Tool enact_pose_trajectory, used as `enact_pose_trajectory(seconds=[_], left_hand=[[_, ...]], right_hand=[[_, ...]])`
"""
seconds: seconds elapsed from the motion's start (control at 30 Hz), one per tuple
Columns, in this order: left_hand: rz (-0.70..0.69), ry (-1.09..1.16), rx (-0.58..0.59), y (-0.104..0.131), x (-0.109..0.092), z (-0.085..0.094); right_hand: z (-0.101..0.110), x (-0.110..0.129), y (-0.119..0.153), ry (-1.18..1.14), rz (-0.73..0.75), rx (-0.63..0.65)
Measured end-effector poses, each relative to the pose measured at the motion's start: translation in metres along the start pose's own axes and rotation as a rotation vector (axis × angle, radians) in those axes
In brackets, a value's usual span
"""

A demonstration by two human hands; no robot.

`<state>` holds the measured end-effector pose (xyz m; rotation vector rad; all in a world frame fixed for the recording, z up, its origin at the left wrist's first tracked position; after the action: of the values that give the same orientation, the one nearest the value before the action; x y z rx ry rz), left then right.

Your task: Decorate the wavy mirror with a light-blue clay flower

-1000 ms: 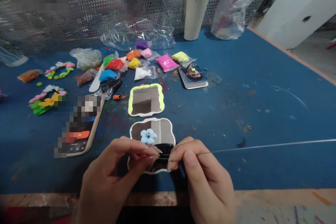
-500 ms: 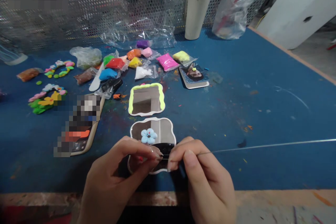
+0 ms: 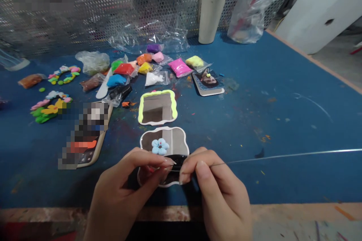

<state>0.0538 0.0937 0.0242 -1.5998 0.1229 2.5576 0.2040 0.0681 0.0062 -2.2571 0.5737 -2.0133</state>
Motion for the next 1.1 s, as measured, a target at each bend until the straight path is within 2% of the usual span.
enact_pose_trajectory(seconds=[0.3,0.47,0.63,0.83,1.1], left_hand=[[0.034,0.035,-0.018,0.000,0.003,0.002],[0.054,-0.013,-0.022,0.000,0.003,0.002],[0.025,-0.083,-0.055,0.000,0.001,0.002],[-0.076,-0.069,-0.111,0.003,-0.004,0.005],[-0.032,-0.077,-0.054,0.003,-0.005,0.002]], right_hand=[[-0.004,-0.001,0.001,-0.027,0.009,0.040],[-0.002,-0.004,0.002,-0.044,0.007,0.012],[-0.001,-0.007,0.003,-0.061,-0.020,-0.015],[-0.002,-0.010,0.003,-0.060,-0.019,-0.002],[-0.003,-0.012,0.005,-0.050,-0.058,0.000]])
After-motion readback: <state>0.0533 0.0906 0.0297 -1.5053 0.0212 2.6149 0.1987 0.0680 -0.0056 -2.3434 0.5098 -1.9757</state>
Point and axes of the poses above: each hand's wrist, its own y-axis away from the middle knuckle, its own z-axis out of the back of the hand, x = y × z, the point moved 9 cm from there along -y, towards the middle knuckle, and after that the axes turned 10 degrees about z, right-handed, at the moved point
